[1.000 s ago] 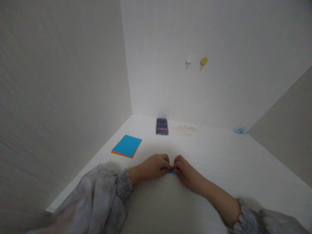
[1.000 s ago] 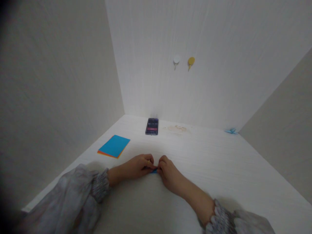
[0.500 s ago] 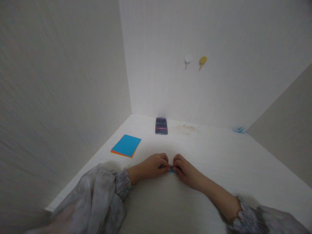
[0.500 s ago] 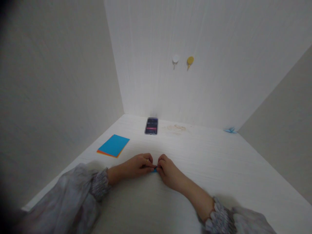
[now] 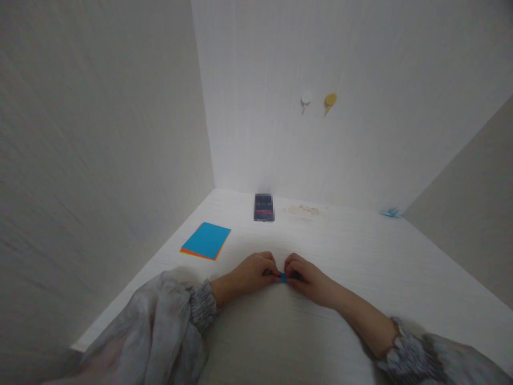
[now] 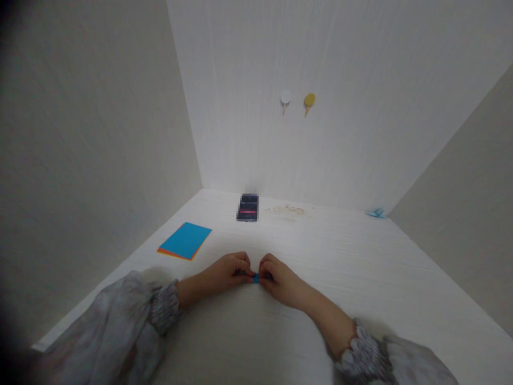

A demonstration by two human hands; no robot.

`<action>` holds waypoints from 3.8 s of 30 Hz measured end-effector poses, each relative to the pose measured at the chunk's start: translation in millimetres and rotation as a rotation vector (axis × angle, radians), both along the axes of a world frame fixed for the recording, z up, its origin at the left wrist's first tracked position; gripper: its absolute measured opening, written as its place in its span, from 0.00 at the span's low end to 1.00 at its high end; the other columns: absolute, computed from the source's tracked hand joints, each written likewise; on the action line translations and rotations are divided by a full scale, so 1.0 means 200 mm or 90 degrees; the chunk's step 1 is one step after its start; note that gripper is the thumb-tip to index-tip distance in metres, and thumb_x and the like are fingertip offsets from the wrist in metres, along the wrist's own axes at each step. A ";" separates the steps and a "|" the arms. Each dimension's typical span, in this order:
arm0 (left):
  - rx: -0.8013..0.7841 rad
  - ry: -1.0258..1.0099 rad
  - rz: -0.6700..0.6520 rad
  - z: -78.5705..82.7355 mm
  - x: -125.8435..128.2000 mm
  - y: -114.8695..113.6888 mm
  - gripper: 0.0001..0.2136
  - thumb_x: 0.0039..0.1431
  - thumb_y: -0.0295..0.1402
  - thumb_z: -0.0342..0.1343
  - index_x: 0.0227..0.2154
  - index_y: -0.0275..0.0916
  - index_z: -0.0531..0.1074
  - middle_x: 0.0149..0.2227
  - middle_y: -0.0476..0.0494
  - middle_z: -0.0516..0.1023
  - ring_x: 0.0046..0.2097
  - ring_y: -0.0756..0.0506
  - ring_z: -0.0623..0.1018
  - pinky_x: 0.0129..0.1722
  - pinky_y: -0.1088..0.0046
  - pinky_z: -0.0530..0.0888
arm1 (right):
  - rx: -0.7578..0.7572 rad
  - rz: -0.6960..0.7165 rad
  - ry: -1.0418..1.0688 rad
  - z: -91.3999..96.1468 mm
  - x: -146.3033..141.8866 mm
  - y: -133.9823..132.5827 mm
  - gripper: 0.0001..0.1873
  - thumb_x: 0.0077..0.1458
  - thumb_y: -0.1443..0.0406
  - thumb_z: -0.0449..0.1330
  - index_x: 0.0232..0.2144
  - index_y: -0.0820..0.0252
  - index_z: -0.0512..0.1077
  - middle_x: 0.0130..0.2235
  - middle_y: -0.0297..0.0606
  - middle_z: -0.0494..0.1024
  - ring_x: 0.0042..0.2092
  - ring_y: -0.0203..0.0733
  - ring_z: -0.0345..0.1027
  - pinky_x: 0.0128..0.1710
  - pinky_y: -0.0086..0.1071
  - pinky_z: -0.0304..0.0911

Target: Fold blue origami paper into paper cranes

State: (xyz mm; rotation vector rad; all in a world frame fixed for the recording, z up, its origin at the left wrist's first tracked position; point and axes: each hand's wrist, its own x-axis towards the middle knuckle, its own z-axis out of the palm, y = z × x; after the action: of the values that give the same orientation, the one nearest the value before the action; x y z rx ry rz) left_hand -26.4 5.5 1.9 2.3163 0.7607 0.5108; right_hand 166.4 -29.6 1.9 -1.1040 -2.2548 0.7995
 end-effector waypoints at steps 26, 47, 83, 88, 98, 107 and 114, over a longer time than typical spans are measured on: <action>-0.072 0.000 0.083 0.00 0.03 0.00 0.05 0.47 0.33 0.58 0.26 0.37 0.75 0.29 0.49 0.68 0.30 0.52 0.68 0.30 0.79 0.65 | -0.017 -0.029 0.007 0.02 0.00 -0.01 0.09 0.44 0.77 0.51 0.26 0.60 0.63 0.30 0.33 0.63 0.31 0.35 0.58 0.30 0.28 0.57; -0.053 -0.004 0.078 -0.02 0.03 0.00 0.04 0.46 0.31 0.58 0.25 0.36 0.75 0.28 0.49 0.68 0.28 0.53 0.67 0.28 0.79 0.63 | -0.071 -0.077 0.093 -0.04 0.00 0.03 0.09 0.36 0.78 0.54 0.16 0.61 0.61 0.27 0.32 0.65 0.29 0.35 0.59 0.28 0.27 0.56; -0.025 0.017 0.074 -0.01 0.04 0.00 0.04 0.46 0.32 0.58 0.24 0.37 0.75 0.28 0.49 0.69 0.29 0.52 0.68 0.29 0.79 0.63 | -0.051 -0.163 -0.014 -0.03 -0.04 0.05 0.06 0.39 0.71 0.61 0.22 0.60 0.66 0.27 0.31 0.62 0.29 0.34 0.57 0.27 0.27 0.55; -0.025 0.024 0.069 -0.01 0.03 0.00 0.04 0.47 0.32 0.58 0.26 0.37 0.76 0.29 0.49 0.69 0.28 0.53 0.68 0.29 0.79 0.63 | -0.046 -0.171 -0.049 -0.02 -0.05 0.06 0.08 0.37 0.74 0.61 0.23 0.60 0.67 0.27 0.31 0.62 0.29 0.34 0.57 0.27 0.26 0.55; -0.035 0.040 0.066 0.02 0.03 0.00 0.06 0.48 0.33 0.57 0.27 0.38 0.76 0.30 0.49 0.69 0.28 0.53 0.67 0.28 0.79 0.63 | -0.097 -0.139 -0.028 0.01 0.00 0.07 0.10 0.37 0.76 0.59 0.24 0.60 0.67 0.27 0.30 0.64 0.29 0.34 0.58 0.28 0.26 0.55; -0.056 0.018 0.061 0.01 0.04 0.00 0.04 0.46 0.32 0.58 0.25 0.36 0.75 0.29 0.49 0.68 0.28 0.53 0.67 0.29 0.79 0.64 | -0.033 -0.167 -0.043 -0.03 -0.05 0.05 0.06 0.40 0.71 0.60 0.22 0.60 0.65 0.28 0.32 0.62 0.29 0.35 0.57 0.27 0.28 0.55; -0.040 0.013 0.027 0.01 0.02 0.00 0.04 0.48 0.29 0.56 0.27 0.36 0.75 0.31 0.48 0.69 0.30 0.53 0.68 0.30 0.79 0.64 | -0.031 -0.172 -0.074 -0.04 -0.06 0.05 0.07 0.39 0.73 0.60 0.23 0.61 0.66 0.28 0.32 0.62 0.29 0.35 0.57 0.28 0.27 0.55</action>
State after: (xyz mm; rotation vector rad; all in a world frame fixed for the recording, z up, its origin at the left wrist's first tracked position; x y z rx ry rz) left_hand -21.9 5.3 3.3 2.2543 0.8246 0.4760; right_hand 154.2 -19.2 -6.8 -1.4748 -2.1238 0.6978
